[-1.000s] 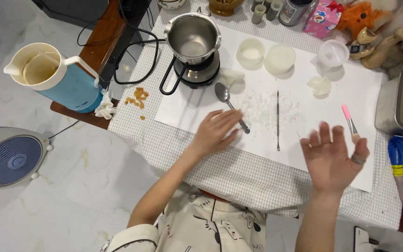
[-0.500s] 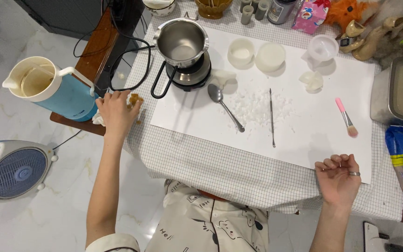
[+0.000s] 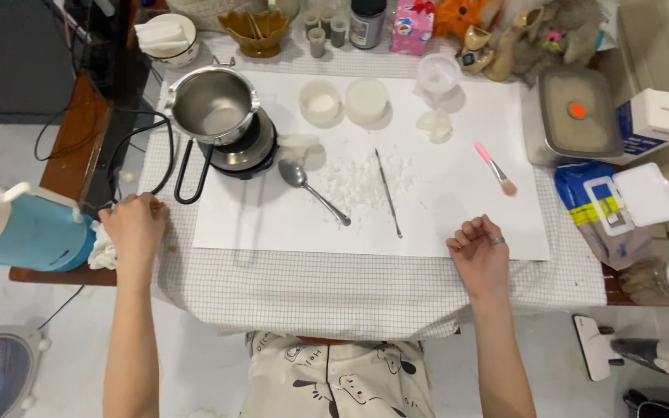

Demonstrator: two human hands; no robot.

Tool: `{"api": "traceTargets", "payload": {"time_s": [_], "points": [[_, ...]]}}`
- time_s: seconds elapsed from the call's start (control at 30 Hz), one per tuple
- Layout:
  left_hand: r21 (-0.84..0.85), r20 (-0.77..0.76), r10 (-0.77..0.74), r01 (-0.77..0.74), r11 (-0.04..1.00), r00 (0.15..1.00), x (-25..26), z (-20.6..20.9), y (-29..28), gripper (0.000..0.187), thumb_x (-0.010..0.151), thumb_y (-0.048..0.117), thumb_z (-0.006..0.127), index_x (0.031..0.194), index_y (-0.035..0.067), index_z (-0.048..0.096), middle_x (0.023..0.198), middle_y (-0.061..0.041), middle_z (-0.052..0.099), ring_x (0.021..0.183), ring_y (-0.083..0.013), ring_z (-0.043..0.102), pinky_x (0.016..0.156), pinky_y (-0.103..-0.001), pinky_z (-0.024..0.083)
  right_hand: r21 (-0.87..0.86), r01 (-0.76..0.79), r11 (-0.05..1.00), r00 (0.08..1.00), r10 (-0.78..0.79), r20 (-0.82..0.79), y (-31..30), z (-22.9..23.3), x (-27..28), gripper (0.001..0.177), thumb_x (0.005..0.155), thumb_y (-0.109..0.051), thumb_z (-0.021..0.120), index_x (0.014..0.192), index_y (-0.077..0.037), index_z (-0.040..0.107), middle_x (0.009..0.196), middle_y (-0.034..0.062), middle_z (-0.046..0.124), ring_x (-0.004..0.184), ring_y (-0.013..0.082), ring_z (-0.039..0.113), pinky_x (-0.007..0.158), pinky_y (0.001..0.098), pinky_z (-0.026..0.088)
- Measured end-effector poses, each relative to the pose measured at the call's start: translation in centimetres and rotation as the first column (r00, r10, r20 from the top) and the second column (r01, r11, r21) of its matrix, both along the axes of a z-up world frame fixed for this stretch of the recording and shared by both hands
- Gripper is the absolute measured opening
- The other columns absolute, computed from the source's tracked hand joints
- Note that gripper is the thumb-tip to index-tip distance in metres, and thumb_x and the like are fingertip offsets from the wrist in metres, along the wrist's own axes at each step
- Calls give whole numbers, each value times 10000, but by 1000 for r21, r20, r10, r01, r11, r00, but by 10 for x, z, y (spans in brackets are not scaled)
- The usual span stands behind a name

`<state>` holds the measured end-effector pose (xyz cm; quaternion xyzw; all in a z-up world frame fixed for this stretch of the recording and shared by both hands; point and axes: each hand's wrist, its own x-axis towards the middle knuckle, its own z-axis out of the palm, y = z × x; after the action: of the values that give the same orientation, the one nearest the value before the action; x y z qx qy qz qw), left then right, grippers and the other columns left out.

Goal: Refining the edges and surface of a molded wax object using a metal scraping tool

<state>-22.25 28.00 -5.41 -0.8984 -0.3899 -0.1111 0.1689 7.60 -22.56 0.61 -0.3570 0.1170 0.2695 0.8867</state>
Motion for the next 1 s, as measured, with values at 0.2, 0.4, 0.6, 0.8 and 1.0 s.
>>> {"api": "traceTargets", "payload": {"time_s": [0.2, 0.4, 0.6, 0.8, 1.0], "points": [[-166, 19, -25, 28, 986, 999, 2, 15, -1, 161, 832, 329, 671, 895, 185, 708, 826, -67, 677, 754, -316, 659, 642, -446, 438, 10, -29, 1000, 999, 29, -19, 18, 4, 3, 189, 908, -198, 568, 737, -119, 558, 673, 4, 511, 559, 114, 403, 563, 243, 344], [-162, 62, -63, 72, 984, 996, -3, 12, -1, 148, 895, 262, 647, 942, 158, 741, 898, -59, 674, 696, -303, 645, 654, -432, 445, -46, -78, 996, 997, 77, -23, 39, 13, 5, 199, 892, -219, 576, 713, -134, 552, 665, 3, 538, 542, 117, 440, 558, 242, 354], [61, 5, -84, 83, 995, 996, -5, 27, -11, 53, 821, 249, 660, 824, 266, 710, 751, 19, 642, 746, -221, 622, 736, -348, 387, -25, -98, 995, 995, 97, -33, 53, 11, 11, 199, 887, -212, 570, 717, -110, 551, 651, 26, 533, 520, 126, 430, 542, 247, 336], [23, -115, -49, 52, 998, 992, -4, 28, -1, 78, 840, 324, 668, 828, 258, 708, 709, 45, 650, 715, -170, 633, 778, -328, 412, -30, -112, 993, 991, 109, -71, 59, 6, 20, 205, 910, -196, 540, 727, -103, 529, 661, 31, 512, 532, 133, 432, 543, 245, 355], [71, -193, -33, 47, 996, 981, -10, 22, 5, 165, 860, 393, 637, 788, 248, 672, 668, 38, 620, 731, -157, 622, 786, -308, 404, -24, -72, 997, 986, 67, -152, 60, -6, 30, 192, 897, -169, 557, 722, -94, 535, 642, 36, 514, 527, 135, 424, 521, 236, 350]]}}
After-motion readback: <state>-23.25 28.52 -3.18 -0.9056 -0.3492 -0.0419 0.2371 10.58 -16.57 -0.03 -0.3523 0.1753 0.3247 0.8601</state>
